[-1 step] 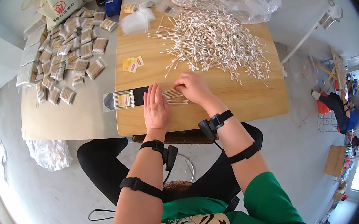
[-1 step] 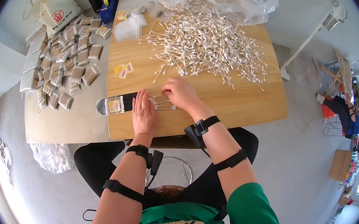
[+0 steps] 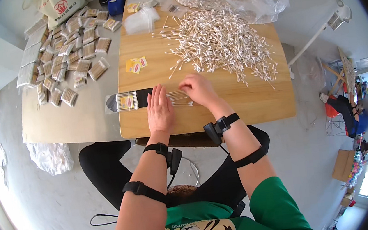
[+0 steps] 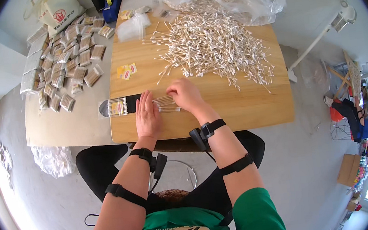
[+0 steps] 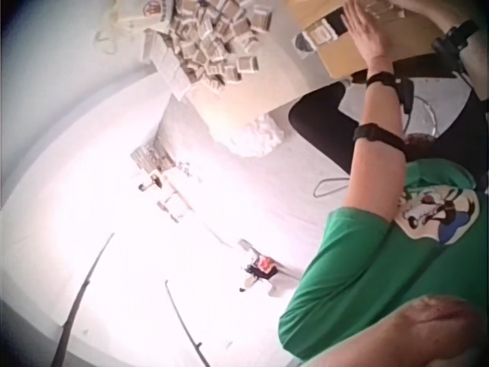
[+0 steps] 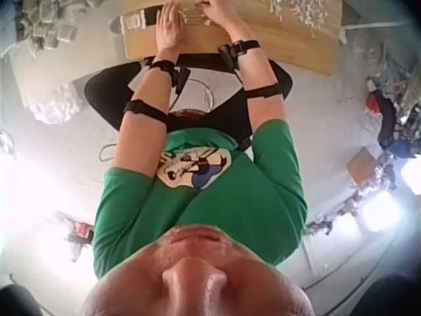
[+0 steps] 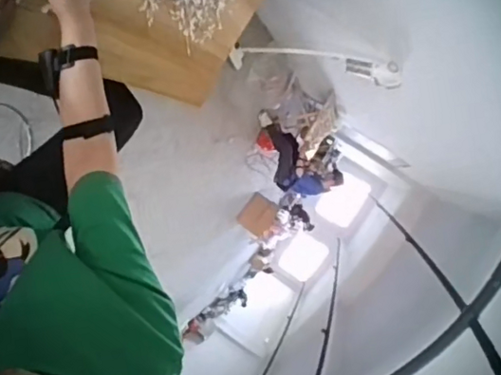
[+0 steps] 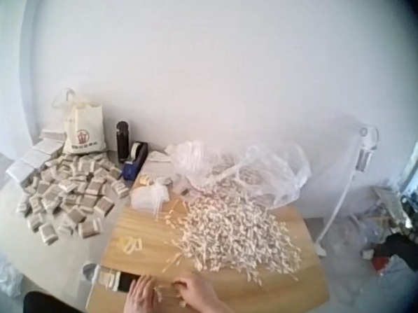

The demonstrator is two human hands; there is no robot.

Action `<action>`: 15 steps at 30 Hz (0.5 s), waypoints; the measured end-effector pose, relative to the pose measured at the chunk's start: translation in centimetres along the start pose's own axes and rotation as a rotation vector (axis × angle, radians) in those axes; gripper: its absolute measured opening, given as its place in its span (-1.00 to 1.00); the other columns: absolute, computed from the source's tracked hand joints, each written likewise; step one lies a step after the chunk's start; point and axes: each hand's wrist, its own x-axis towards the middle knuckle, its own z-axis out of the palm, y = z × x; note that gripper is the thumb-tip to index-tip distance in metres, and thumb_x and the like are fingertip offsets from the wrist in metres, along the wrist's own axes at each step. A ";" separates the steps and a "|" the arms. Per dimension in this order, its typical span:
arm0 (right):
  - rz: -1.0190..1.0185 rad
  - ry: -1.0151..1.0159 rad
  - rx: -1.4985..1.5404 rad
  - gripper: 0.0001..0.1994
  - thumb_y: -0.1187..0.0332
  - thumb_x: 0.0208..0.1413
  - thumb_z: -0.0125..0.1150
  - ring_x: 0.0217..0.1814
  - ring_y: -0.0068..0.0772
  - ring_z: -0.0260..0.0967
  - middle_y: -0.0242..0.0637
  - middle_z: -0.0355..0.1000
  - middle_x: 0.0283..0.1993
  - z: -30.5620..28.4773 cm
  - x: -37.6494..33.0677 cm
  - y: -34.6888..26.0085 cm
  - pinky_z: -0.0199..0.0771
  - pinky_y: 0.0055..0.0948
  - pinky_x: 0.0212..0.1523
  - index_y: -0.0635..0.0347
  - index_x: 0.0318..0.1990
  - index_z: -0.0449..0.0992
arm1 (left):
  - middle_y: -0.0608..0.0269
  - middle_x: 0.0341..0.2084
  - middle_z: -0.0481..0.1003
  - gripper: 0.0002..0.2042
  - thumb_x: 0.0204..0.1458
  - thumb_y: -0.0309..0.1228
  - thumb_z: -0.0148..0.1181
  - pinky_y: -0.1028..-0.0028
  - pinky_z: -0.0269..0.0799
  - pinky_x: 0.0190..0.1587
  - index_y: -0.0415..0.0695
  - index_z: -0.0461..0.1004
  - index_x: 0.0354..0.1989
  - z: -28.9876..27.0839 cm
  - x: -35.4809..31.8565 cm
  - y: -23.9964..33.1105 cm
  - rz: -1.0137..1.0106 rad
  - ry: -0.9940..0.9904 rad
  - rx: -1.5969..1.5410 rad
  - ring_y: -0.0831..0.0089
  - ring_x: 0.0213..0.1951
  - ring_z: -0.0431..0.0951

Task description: Organizing and placing cotton swabs into small plastic packages.

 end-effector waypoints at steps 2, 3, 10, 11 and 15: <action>0.093 0.106 0.182 -0.90 0.41 0.12 0.18 -0.25 -0.23 0.43 -0.25 0.50 -0.34 0.2 -0.4 0.8 0.45 -0.31 -0.24 0.16 -0.34 0.62 | 0.04 0.23 0.33 -0.64 0.20 -0.44 -0.01 0.12 0.10 0.37 -0.19 0.30 0.18 -0.3 0.1 0.4 0.002 -0.018 -0.036 0.14 0.29 0.29; 0.182 0.212 0.362 -0.87 0.39 0.17 0.16 -0.26 -0.28 0.43 -0.24 0.50 -0.34 0.4 -0.6 1.2 0.44 -0.35 -0.24 0.20 -0.31 0.61 | 0.04 0.23 0.33 -0.64 0.20 -0.44 -0.01 0.12 0.10 0.37 -0.19 0.30 0.18 -0.3 0.2 0.3 -0.001 -0.017 -0.036 0.14 0.29 0.29; 0.227 0.443 0.599 -0.71 0.25 0.37 -0.03 -0.09 -0.29 0.45 -0.15 0.51 -0.14 2.2 -3.5 0.7 0.42 -0.41 -0.05 0.28 -0.04 0.51 | -0.11 0.26 0.27 -0.54 0.29 -0.42 -0.11 0.27 0.11 0.36 -0.24 0.12 0.35 -1.2 0.2 -0.4 -0.191 0.039 -0.577 0.05 0.32 0.24; 0.216 0.452 0.561 -0.66 0.20 0.39 -0.09 -0.03 -0.25 0.44 -0.12 0.50 -0.07 2.2 -3.4 0.4 0.40 -0.38 0.01 0.28 0.01 0.49 | -0.13 0.28 0.24 -0.53 0.31 -0.42 -0.13 0.30 0.10 0.36 -0.26 0.07 0.37 -1.0 0.3 -0.7 -0.190 0.075 -0.679 0.06 0.33 0.22; 0.223 0.460 0.590 -0.55 0.10 0.43 -0.24 0.13 -0.15 0.38 -0.06 0.45 0.08 3.1 -3.5 -0.5 0.33 -0.33 0.15 0.29 0.10 0.43 | -0.01 0.35 0.16 -0.52 0.36 -0.36 -0.18 0.34 0.03 0.38 -0.25 0.03 0.40 -0.5 1.2 0.4 -0.222 0.050 -0.904 0.21 0.38 0.15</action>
